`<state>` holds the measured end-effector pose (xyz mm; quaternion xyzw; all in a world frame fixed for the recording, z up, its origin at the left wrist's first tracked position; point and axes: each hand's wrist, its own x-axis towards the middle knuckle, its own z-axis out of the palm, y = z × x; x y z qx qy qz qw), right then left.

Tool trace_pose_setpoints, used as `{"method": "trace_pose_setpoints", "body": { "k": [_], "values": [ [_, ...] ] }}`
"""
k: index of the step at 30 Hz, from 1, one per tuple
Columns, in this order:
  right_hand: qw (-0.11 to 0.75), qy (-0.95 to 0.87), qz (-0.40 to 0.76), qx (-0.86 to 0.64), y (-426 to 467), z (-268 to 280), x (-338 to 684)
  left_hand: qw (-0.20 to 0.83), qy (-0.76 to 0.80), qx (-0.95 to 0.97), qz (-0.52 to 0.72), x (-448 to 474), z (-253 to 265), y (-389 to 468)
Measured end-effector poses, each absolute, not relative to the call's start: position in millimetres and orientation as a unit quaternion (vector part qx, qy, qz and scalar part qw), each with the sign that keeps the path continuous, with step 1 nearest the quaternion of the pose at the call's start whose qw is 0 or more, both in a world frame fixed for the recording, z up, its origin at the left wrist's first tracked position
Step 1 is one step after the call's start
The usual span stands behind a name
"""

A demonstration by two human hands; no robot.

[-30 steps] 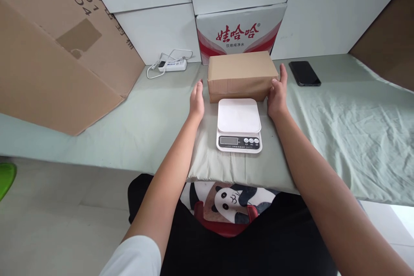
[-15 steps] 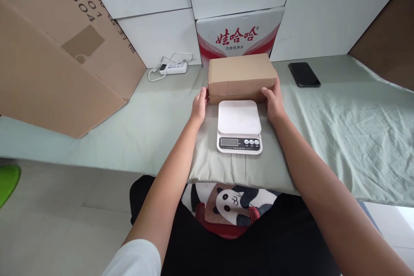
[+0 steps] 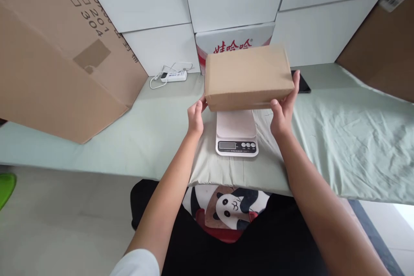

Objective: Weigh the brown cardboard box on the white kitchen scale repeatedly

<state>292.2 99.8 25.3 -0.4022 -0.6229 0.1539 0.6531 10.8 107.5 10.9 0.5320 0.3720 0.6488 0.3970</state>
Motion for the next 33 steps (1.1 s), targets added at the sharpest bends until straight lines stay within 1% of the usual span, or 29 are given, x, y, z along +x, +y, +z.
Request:
{"method": "trace_pose_setpoints", "body": {
  "k": [4, 9, 13, 21, 33],
  "values": [
    [0.677, -0.602, 0.140, -0.400, 65.2, 3.9, 296.0, 0.390, 0.351, 0.514, 0.679, 12.5, 11.9, 61.3],
    [0.663, -0.575, 0.151, -0.454, 32.7, -10.4, 289.0, 0.413, 0.362, 0.482, 0.682, 10.6, 0.5, 26.4],
    [0.640, -0.588, 0.134, -0.476, 30.3, -6.0, 286.1, 0.420, 0.405, 0.430, 0.689, 11.9, -6.5, 29.4],
    [0.675, -0.601, 0.060, -0.424, 40.0, -11.6, 287.8, 0.408, 0.427, 0.405, 0.698, 12.8, -8.1, 35.3],
    [0.698, -0.586, 0.074, -0.405, 40.4, -6.8, 283.0, 0.375, 0.440, 0.412, 0.704, 12.1, -9.4, 38.9]
  ]
}}
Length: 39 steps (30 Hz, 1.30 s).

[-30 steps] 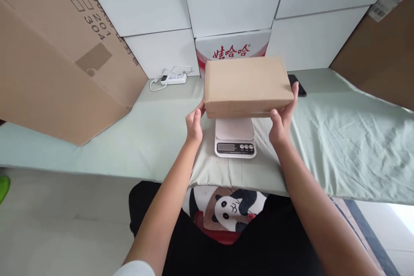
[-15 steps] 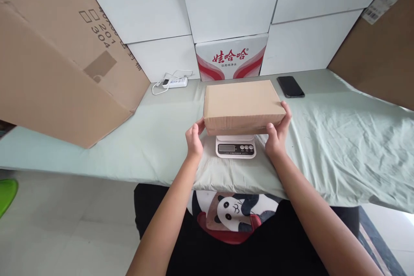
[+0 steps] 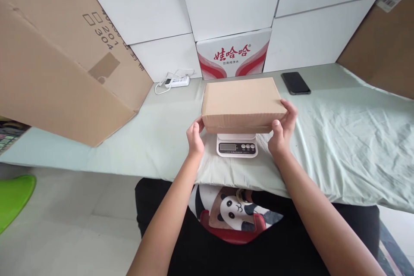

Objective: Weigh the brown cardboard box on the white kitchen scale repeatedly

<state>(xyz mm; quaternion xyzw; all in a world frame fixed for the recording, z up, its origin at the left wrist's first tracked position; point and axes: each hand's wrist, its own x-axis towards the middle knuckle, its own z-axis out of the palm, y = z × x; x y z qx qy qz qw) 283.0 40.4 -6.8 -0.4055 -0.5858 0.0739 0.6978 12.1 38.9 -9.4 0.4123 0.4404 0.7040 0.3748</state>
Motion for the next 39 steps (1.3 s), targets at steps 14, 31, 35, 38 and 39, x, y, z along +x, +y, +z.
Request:
{"method": "trace_pose_setpoints", "body": {
  "k": [14, 31, 35, 38, 39],
  "values": [
    [0.718, -0.568, 0.053, -0.398, 47.4, 9.2, 277.9, 0.348, 0.456, 0.449, 0.685, 13.0, -7.9, 34.1],
    [0.663, -0.563, 0.165, -0.465, 18.0, 30.4, 273.9, 0.353, 0.476, 0.459, 0.662, 14.7, 5.4, 24.9],
    [0.661, -0.573, 0.174, -0.451, 16.2, 30.6, 273.0, 0.366, 0.461, 0.444, 0.676, 17.1, 9.3, 24.0],
    [0.665, -0.577, 0.168, -0.443, 16.8, 30.1, 273.9, 0.368, 0.458, 0.439, 0.680, 18.1, 11.5, 22.4],
    [0.663, -0.578, 0.166, -0.445, 16.9, 30.0, 274.3, 0.367, 0.459, 0.438, 0.680, 18.2, 12.0, 22.1]
  ]
}}
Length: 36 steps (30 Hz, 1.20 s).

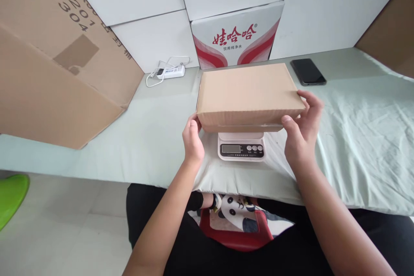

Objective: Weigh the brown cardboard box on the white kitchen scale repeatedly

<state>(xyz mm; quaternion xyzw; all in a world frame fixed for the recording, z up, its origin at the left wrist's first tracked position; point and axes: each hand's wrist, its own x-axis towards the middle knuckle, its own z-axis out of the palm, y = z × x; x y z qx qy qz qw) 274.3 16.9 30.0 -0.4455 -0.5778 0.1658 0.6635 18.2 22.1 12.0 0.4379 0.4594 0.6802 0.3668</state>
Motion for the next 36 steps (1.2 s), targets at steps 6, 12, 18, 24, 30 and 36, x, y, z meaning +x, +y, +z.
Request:
{"method": "trace_pose_setpoints", "body": {
  "k": [6, 12, 18, 24, 30, 36],
  "values": [
    [0.653, -0.580, 0.167, -0.458, 16.4, 28.0, 275.0, 0.363, 0.467, 0.432, 0.681, 17.9, 13.1, 22.0],
    [0.655, -0.576, 0.165, -0.461, 16.6, 22.6, 275.9, 0.344, 0.450, 0.439, 0.697, 17.5, 15.2, 19.4],
    [0.652, -0.583, 0.152, -0.460, 15.1, 26.1, 277.1, 0.356, 0.451, 0.438, 0.691, 18.6, 16.0, 18.0],
    [0.659, -0.581, 0.150, -0.454, 14.9, 28.5, 276.9, 0.343, 0.463, 0.438, 0.690, 17.5, 14.7, 18.2],
    [0.670, -0.574, 0.152, -0.445, 14.0, 28.4, 276.5, 0.342, 0.460, 0.442, 0.690, 18.4, 15.6, 17.3],
    [0.652, -0.574, 0.160, -0.468, 17.1, 25.4, 277.7, 0.345, 0.461, 0.468, 0.670, 16.9, 14.9, 17.3]
  ]
}}
